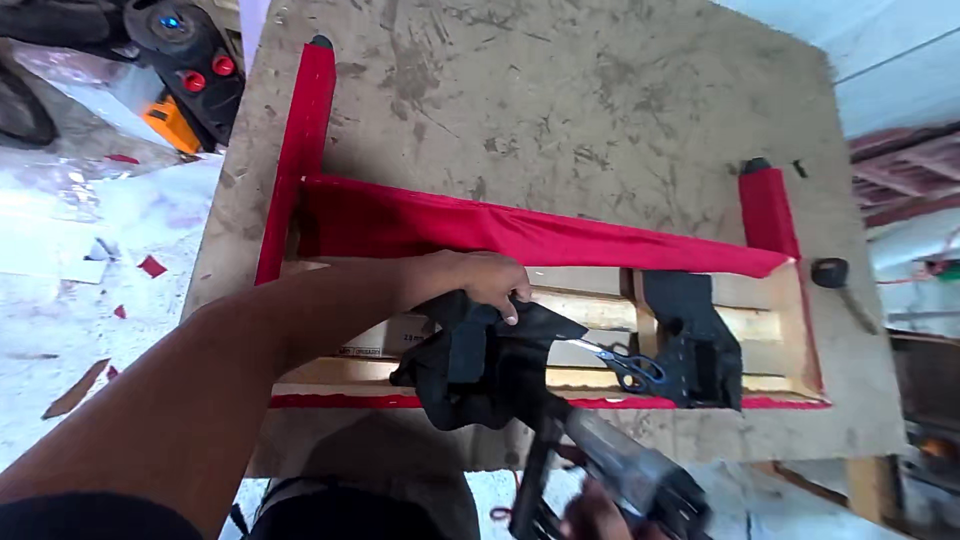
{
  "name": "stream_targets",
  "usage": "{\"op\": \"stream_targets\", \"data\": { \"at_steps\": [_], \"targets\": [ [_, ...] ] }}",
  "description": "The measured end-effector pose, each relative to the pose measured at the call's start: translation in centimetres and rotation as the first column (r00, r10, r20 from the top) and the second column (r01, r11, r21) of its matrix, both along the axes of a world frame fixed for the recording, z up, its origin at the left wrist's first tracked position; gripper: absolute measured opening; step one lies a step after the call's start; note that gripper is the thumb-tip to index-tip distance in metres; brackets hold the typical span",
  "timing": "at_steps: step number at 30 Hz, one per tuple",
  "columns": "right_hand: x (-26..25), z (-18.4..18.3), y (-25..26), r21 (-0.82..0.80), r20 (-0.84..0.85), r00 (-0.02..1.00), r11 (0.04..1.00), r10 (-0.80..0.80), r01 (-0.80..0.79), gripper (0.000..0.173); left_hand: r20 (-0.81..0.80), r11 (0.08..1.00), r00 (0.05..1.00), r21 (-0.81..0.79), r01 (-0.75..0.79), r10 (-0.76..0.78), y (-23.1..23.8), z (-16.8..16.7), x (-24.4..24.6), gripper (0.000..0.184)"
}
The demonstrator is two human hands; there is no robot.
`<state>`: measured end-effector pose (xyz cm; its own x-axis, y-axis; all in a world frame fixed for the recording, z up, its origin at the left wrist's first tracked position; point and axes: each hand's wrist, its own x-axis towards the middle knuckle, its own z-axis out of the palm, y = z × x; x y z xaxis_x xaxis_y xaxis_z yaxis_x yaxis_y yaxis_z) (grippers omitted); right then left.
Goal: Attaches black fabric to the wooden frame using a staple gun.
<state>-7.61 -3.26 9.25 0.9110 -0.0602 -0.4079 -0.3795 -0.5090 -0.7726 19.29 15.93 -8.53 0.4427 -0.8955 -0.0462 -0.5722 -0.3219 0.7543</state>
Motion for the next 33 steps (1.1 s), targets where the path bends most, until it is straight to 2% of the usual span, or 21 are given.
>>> {"op": "stream_targets", "data": {
  "at_steps": [3,6,10,15,18,19,21,23,24,26,33],
  "targets": [
    [3.7,-1.9,3.9,-0.122,0.016,1.0,0.992,0.026,-0.024,0.028,-0.002,1.0,1.0,0.025,-0.007,0.007,0.0,-0.4,0.5,0.034],
    [7.0,-4.4,4.9,-0.298,0.008,0.994,0.949,0.105,-0.098,0.03,0.049,0.996,0.998,0.087,-0.032,0.028,0.0,-0.3,0.8,0.034],
    [9.3,-5.9,5.4,-0.415,-0.048,0.992,0.901,0.116,-0.125,0.033,0.027,0.995,0.999,0.089,-0.032,0.03,0.1,-0.6,1.3,0.033],
    [10.6,-6.1,6.1,-0.469,-0.079,0.99,0.872,0.114,-0.137,0.031,0.005,0.996,0.999,0.08,-0.043,0.043,0.4,-0.9,1.6,0.03],
    [11.1,-5.9,6.1,-0.515,-0.142,0.981,0.836,0.135,-0.19,0.032,-0.052,0.986,0.993,0.128,-0.103,0.11,1.9,0.1,1.9,0.037],
    [11.1,-5.7,6.1,-0.518,-0.161,0.977,0.831,0.138,-0.203,0.033,-0.076,0.974,0.988,0.194,-0.114,0.131,3.0,1.1,1.9,0.045],
    [11.3,-5.5,6.0,-0.488,-0.156,0.98,0.854,0.121,-0.183,0.033,-0.139,0.917,0.985,0.397,-0.035,0.098,5.8,3.7,2.6,0.057],
    [11.2,-5.5,6.1,-0.44,-0.149,0.984,0.885,0.097,-0.154,0.031,-0.199,0.848,0.98,0.523,0.087,0.023,7.6,5.0,3.2,0.044],
    [11.1,-5.5,6.4,-0.432,-0.157,0.983,0.888,0.099,-0.159,0.031,-0.224,0.841,0.975,0.527,0.125,-0.005,8.2,4.8,3.4,0.035],
    [10.9,-5.6,7.1,-0.437,-0.176,0.978,0.882,0.108,-0.176,0.03,-0.263,0.861,0.964,0.484,0.155,-0.026,8.8,3.6,3.9,0.029],
    [10.3,-5.4,8.8,-0.433,-0.189,0.975,0.882,0.114,-0.187,0.028,-0.312,0.918,0.949,0.36,0.169,-0.053,9.2,1.5,4.3,0.027]
  ]
}}
